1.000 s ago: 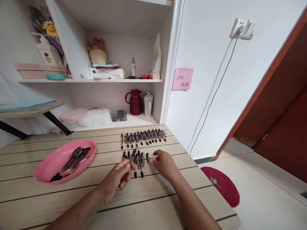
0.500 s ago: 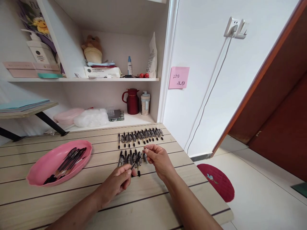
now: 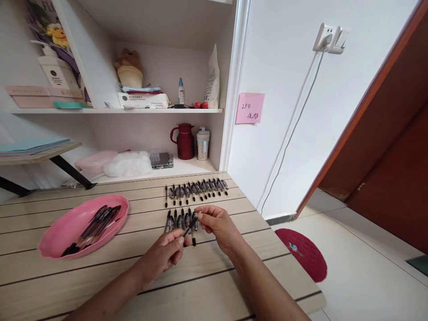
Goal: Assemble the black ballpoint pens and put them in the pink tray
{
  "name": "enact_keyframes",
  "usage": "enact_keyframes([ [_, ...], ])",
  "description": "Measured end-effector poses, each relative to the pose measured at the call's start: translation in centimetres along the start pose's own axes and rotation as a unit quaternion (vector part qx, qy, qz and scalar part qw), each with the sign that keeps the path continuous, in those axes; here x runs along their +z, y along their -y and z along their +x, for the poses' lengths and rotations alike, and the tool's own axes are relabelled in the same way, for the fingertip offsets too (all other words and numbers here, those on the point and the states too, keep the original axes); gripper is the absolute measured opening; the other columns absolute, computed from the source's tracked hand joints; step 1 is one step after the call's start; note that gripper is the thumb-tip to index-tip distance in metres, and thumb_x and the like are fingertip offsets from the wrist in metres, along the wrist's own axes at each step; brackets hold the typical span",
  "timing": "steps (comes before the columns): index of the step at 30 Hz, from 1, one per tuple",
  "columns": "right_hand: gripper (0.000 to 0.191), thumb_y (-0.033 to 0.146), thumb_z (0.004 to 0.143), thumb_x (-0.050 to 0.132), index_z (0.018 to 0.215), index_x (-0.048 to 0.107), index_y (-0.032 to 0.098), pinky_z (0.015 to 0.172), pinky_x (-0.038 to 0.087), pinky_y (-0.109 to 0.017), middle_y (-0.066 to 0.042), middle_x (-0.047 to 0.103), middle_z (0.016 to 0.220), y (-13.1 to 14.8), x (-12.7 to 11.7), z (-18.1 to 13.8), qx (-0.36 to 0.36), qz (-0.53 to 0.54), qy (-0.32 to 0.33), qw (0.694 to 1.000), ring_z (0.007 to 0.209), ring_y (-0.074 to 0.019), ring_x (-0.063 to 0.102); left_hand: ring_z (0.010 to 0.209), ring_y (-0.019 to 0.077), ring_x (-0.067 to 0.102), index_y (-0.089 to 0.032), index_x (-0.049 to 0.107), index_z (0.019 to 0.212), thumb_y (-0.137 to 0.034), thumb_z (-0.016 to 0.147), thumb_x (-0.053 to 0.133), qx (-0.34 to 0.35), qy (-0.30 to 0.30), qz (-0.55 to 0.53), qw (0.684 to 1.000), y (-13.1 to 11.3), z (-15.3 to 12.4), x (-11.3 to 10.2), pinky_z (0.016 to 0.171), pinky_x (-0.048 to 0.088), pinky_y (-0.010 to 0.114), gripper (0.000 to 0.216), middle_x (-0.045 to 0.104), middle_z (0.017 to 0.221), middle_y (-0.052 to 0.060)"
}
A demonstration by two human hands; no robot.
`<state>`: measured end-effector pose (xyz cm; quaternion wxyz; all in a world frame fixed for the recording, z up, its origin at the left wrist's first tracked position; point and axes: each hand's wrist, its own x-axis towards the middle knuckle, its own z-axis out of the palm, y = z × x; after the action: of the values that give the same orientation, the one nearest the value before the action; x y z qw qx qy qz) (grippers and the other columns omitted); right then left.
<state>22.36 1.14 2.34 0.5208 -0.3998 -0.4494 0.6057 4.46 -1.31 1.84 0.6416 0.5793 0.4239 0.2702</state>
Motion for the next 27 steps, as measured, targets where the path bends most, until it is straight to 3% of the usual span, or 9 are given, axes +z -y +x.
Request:
enact_keyframes([
  [6, 0.026, 0.033, 0.058, 0.072, 0.076, 0.064, 0.016, 0.044, 0.023, -0.021, 0.004, 0.048, 0.052, -0.26, 0.22, 0.07, 0.012, 0.003, 0.011, 1.000, 0.045, -0.0057, 0.035, 0.040, 0.0065, 0.022, -0.017, 0.053, 0.083, -0.040, 0.081, 0.043, 0.010, -0.007, -0.004, 1.000, 0.20, 0.02, -0.04, 0.043, 0.016, 0.021, 0.025, 0.041, 0.045, -0.007],
  [10, 0.027, 0.036, 0.057, 0.073, 0.061, 0.056, 0.016, 0.043, 0.022, -0.021, 0.006, 0.045, 0.049, -0.55, 0.33, 0.19, -0.008, -0.009, -0.001, 1.000, 0.043, -0.0048, 0.033, 0.042, 0.0074, 0.025, -0.017, 0.053, 0.082, -0.039, 0.080, 0.044, 0.018, -0.011, 0.000, 1.000, 0.43, 0.07, -0.05, 0.044, 0.017, 0.020, 0.025, 0.041, 0.045, -0.007],
  [15, 0.028, 0.037, 0.062, 0.069, 0.078, 0.061, 0.016, 0.045, 0.026, -0.021, 0.003, 0.050, 0.055, -0.36, 0.46, 0.07, -0.008, 0.008, 0.021, 1.000, 0.049, -0.0071, 0.039, 0.043, 0.0077, 0.025, -0.016, 0.054, 0.083, -0.038, 0.081, 0.044, 0.031, -0.010, -0.003, 0.999, 0.49, 0.10, -0.06, 0.045, 0.018, 0.021, 0.024, 0.041, 0.045, -0.007],
  [19, 0.027, 0.037, 0.059, 0.071, 0.064, 0.056, 0.016, 0.044, 0.024, -0.021, 0.004, 0.046, 0.049, -0.38, 0.62, 0.08, -0.015, 0.010, 0.002, 1.000, 0.045, -0.0060, 0.034, 0.042, 0.0076, 0.024, -0.017, 0.054, 0.081, -0.039, 0.080, 0.044, 0.033, -0.010, 0.000, 0.999, 0.46, 0.08, 0.02, 0.045, 0.017, 0.021, 0.024, 0.041, 0.044, -0.007],
  [24, 0.030, 0.036, 0.058, 0.072, 0.077, 0.060, 0.017, 0.045, 0.027, -0.021, 0.001, 0.055, 0.062, -0.44, 0.82, 0.04, -0.006, 0.035, 0.015, 0.999, 0.049, -0.0068, 0.040, 0.043, 0.0080, 0.026, -0.016, 0.055, 0.082, -0.038, 0.080, 0.044, 0.040, -0.015, 0.005, 0.999, 0.44, 0.11, 0.01, 0.046, 0.019, 0.021, 0.025, 0.040, 0.045, -0.007],
  [27, 0.025, 0.034, 0.058, 0.072, 0.067, 0.058, 0.016, 0.045, 0.025, -0.021, 0.004, 0.048, 0.051, -0.57, 0.84, 0.07, -0.014, 0.033, 0.005, 0.999, 0.046, -0.0060, 0.036, 0.042, 0.0078, 0.026, -0.016, 0.055, 0.083, -0.038, 0.081, 0.043, 0.042, -0.016, 0.014, 0.999, 0.49, 0.17, -0.04, 0.046, 0.020, 0.021, 0.025, 0.041, 0.045, -0.007],
])
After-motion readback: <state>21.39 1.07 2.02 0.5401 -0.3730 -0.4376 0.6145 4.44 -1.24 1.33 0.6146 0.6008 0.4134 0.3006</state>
